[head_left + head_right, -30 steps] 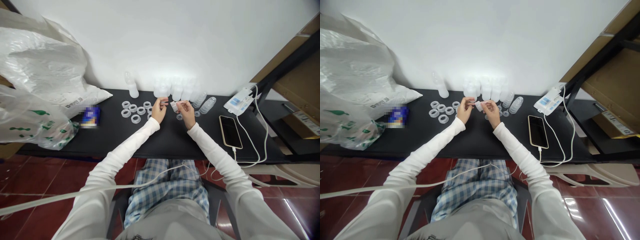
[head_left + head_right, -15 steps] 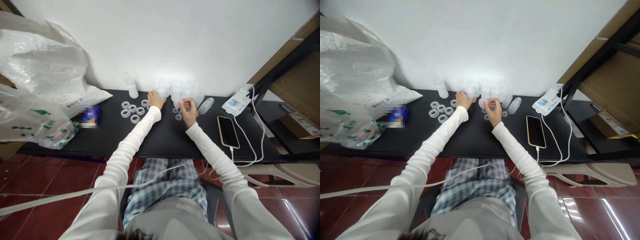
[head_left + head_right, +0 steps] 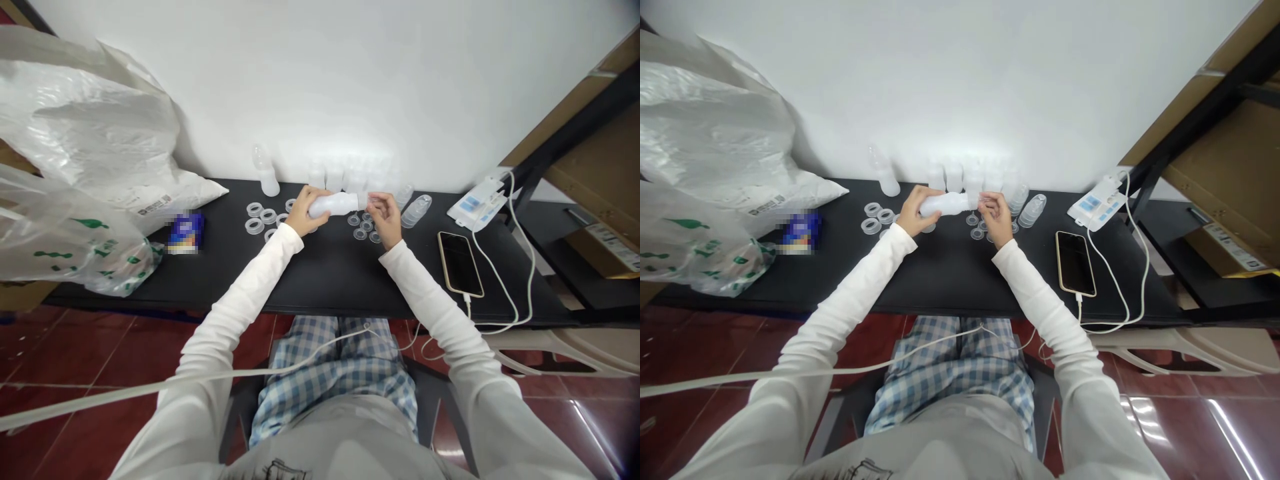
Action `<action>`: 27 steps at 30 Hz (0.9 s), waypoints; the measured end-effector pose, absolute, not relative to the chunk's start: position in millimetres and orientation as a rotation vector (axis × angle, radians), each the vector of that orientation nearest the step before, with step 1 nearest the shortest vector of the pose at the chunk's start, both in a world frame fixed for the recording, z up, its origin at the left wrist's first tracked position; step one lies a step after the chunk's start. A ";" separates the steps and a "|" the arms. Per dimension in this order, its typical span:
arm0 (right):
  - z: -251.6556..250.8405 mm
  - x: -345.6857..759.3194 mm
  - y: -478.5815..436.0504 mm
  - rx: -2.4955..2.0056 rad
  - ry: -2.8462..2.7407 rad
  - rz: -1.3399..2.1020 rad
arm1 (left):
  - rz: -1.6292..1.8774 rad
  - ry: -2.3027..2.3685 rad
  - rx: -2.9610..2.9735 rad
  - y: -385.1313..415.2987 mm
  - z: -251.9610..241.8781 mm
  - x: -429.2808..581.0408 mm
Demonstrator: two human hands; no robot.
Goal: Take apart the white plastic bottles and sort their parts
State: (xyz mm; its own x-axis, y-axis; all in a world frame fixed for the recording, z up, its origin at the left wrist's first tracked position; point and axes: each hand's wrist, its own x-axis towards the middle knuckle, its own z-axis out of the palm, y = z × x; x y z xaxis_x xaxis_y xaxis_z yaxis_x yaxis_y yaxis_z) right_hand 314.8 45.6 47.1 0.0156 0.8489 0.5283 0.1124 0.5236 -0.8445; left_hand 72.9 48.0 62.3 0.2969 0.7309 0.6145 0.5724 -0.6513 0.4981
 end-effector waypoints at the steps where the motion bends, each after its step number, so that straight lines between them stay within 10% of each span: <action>1: 47.5 314.2 44.6 -0.865 -1.488 0.729 | 1.274 1.200 2.359 46.8 64.5 70.9; 27: 43.9 313.0 29.2 -0.725 -2.129 0.094 | 1.240 1.254 1.283 36.3 69.3 77.6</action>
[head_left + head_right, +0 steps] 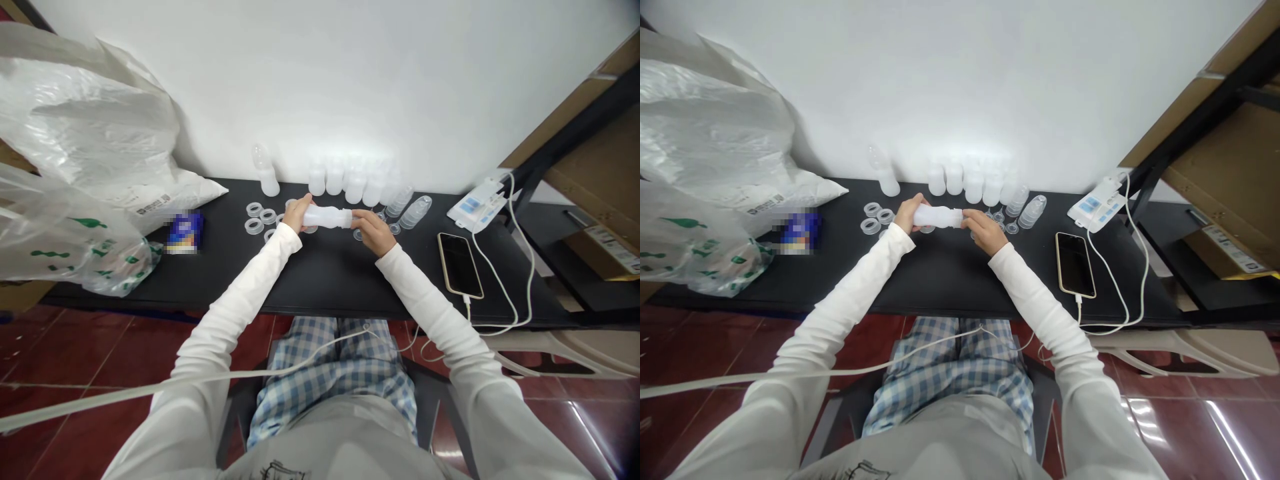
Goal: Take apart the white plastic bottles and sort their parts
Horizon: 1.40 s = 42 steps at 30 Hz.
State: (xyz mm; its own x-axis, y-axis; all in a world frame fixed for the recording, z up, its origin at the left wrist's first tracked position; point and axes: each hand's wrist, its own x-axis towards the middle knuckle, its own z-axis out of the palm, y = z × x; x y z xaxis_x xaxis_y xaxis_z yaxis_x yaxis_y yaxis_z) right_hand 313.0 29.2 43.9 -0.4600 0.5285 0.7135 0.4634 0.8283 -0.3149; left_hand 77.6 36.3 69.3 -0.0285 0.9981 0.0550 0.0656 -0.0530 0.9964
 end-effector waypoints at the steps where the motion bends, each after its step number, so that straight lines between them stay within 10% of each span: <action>1: 43.9 314.0 29.5 -0.720 -2.156 0.090 | 1.222 1.266 1.236 37.7 68.5 78.1; 11: 41.5 316.8 32.1 -0.687 -2.237 0.085 | 0.925 1.172 0.977 47.7 59.0 77.2; 42: 48.5 310.3 32.4 -0.769 -2.092 0.294 | 1.547 1.214 1.668 30.2 57.0 72.7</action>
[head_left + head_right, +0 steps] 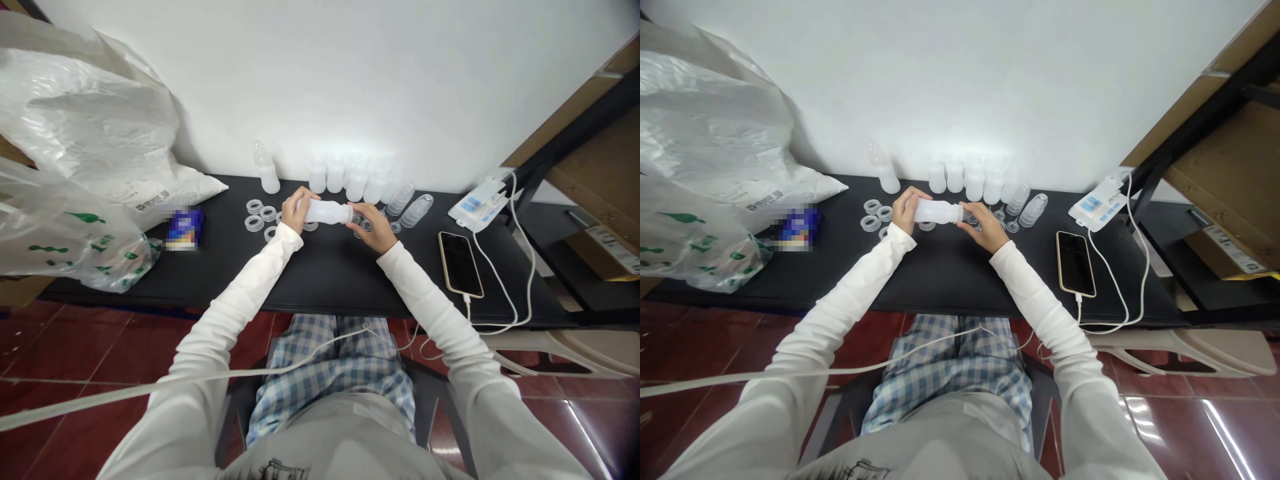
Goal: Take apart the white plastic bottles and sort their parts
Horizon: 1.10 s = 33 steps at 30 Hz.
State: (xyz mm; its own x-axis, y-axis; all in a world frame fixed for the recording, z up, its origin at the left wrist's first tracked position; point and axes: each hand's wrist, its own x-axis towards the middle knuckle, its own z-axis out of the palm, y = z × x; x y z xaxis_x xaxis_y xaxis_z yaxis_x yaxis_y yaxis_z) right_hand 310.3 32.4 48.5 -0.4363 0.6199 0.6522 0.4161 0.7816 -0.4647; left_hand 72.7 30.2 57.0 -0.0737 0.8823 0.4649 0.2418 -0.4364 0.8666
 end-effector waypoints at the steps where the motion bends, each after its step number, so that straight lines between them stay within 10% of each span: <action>1: 47.3 310.4 32.5 -0.769 -2.087 0.282 | 1.552 1.216 1.683 30.6 56.4 72.9; 14: 26.8 312.4 35.8 -0.796 -2.149 -0.453 | 1.402 1.285 1.301 30.3 56.8 89.8; 26: 30.8 320.6 34.6 -0.765 -2.269 -0.408 | 0.805 1.195 0.855 36.1 68.0 88.6; 33: 49.9 318.6 29.5 -0.826 -2.254 -0.300 | 1.300 1.150 1.241 36.0 60.3 84.5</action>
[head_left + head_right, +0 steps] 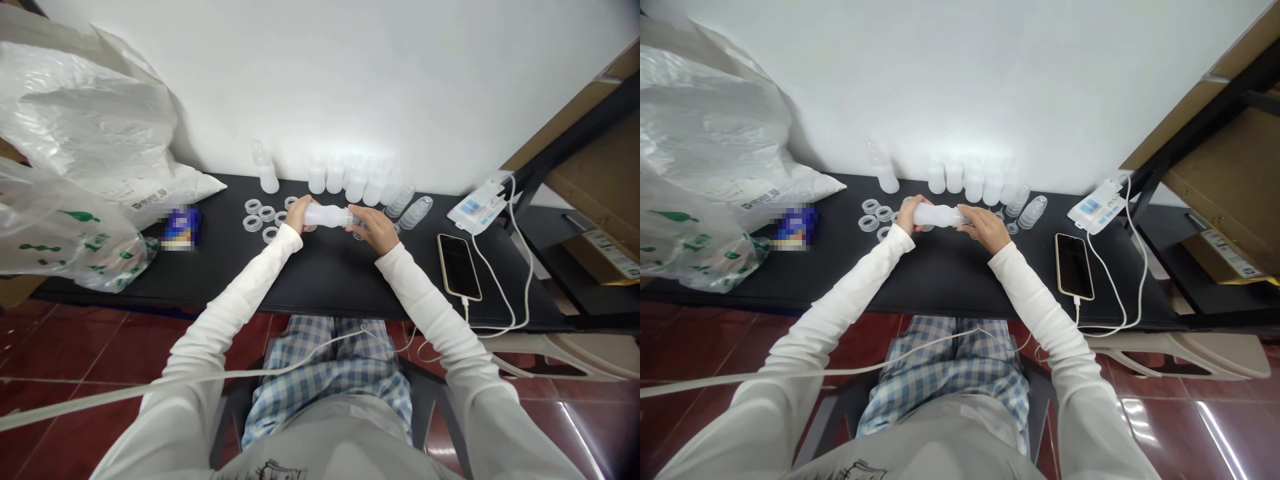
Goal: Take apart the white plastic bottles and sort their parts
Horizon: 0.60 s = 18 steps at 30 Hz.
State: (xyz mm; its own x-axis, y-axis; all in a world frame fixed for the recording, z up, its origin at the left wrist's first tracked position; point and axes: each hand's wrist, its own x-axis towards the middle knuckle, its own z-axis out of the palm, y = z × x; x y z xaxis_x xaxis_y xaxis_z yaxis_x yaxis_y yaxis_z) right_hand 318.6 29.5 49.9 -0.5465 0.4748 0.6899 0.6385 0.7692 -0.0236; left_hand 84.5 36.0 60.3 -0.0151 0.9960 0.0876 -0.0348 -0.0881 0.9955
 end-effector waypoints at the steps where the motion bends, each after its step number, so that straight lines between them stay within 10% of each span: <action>1: 50.6 318.7 29.8 -0.837 -2.265 -0.284 | 1.393 1.150 1.340 34.7 59.0 83.8; 18: 43.3 317.2 28.2 -0.813 -2.231 0.111 | 1.915 0.952 2.198 28.9 24.7 69.0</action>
